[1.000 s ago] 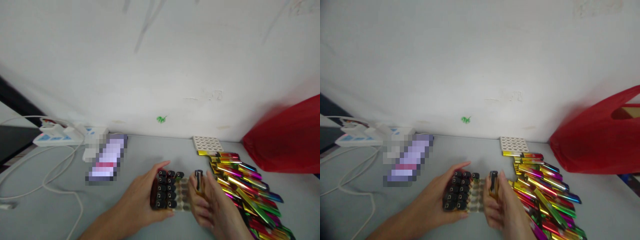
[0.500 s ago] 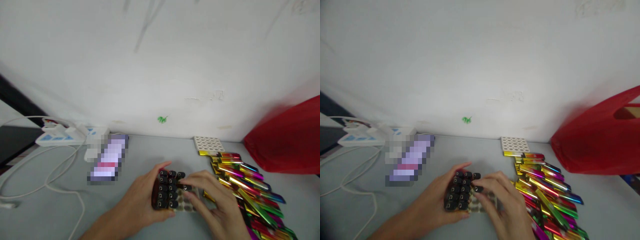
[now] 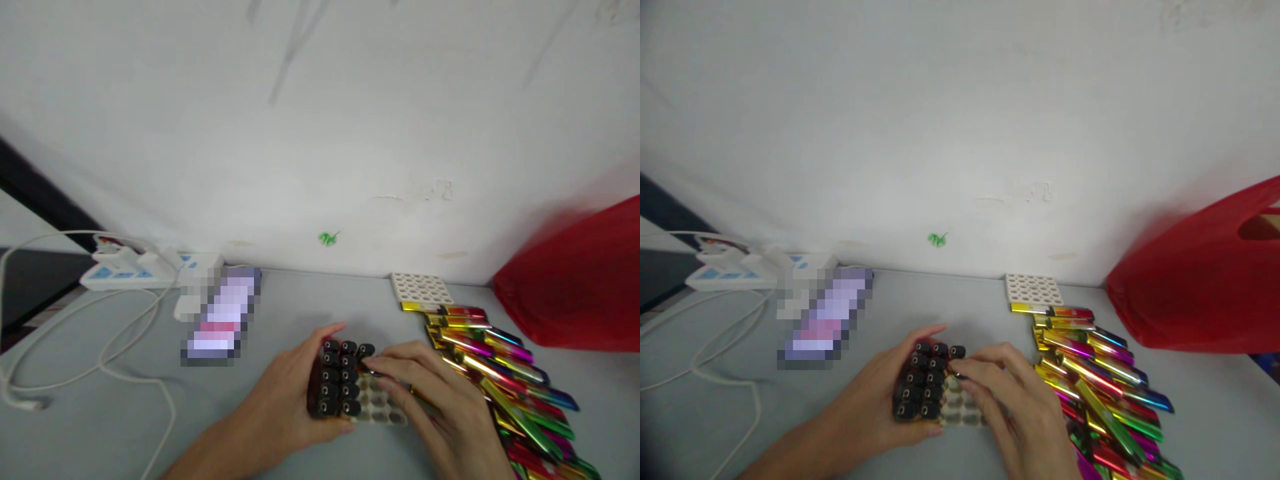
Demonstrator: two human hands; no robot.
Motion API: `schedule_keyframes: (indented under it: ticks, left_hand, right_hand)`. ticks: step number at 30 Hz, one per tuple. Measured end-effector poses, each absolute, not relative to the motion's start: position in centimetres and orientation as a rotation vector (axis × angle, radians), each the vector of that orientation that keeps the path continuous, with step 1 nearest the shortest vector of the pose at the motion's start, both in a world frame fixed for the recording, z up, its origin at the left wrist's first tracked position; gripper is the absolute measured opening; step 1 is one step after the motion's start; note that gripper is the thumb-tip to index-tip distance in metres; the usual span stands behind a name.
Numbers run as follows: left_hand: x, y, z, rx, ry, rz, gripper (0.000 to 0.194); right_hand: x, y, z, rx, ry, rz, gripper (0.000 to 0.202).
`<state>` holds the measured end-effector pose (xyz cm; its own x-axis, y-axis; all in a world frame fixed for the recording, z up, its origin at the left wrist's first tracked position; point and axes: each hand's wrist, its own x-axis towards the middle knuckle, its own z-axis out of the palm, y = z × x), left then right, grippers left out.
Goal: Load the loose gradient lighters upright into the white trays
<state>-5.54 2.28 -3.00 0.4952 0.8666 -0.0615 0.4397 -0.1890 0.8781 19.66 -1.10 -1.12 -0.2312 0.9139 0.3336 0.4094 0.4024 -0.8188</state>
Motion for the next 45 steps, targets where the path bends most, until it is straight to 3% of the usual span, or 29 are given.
schedule_keyframes:
  ticks: [7, 11, 19, 25, 33, 40, 45]
  left_hand:
    - [-5.5, 2.2, -2.9, 1.795, 1.096, 0.571, 0.113]
    - [-5.4, 2.3, -2.5, 1.776, 1.097, 0.553, 0.112]
    - [-5.4, 2.2, -2.1, 1.806, 1.115, 0.544, 0.109]
    - [-5.5, 2.3, -2.4, 1.790, 1.080, 0.561, 0.109]
    - [-5.5, 2.2, -2.3, 1.820, 1.122, 0.562, 0.108]
    - [-5.5, 2.2, -2.6, 1.792, 1.098, 0.561, 0.111]
    - [-5.6, 2.2, -2.7, 1.811, 1.073, 0.579, 0.113]
  right_hand:
    - [20.9, -1.1, -1.0, -1.384, -1.769, 0.458, 0.024]
    - [22.6, -0.6, -0.7, -1.534, -2.035, 0.315, 0.029]
    - [24.7, -0.2, -1.5, -1.606, -2.333, 0.276, 0.012]
    - [24.3, 0.3, -1.7, -1.639, -2.246, 0.534, 0.007]
    - [22.9, -0.2, 0.2, -1.536, -1.378, 0.838, 0.040]
    - [22.1, -0.2, 0.7, -1.022, -0.587, 1.634, 0.043]
    - [21.6, -1.2, 0.8, -0.838, -0.521, 1.767, 0.041]
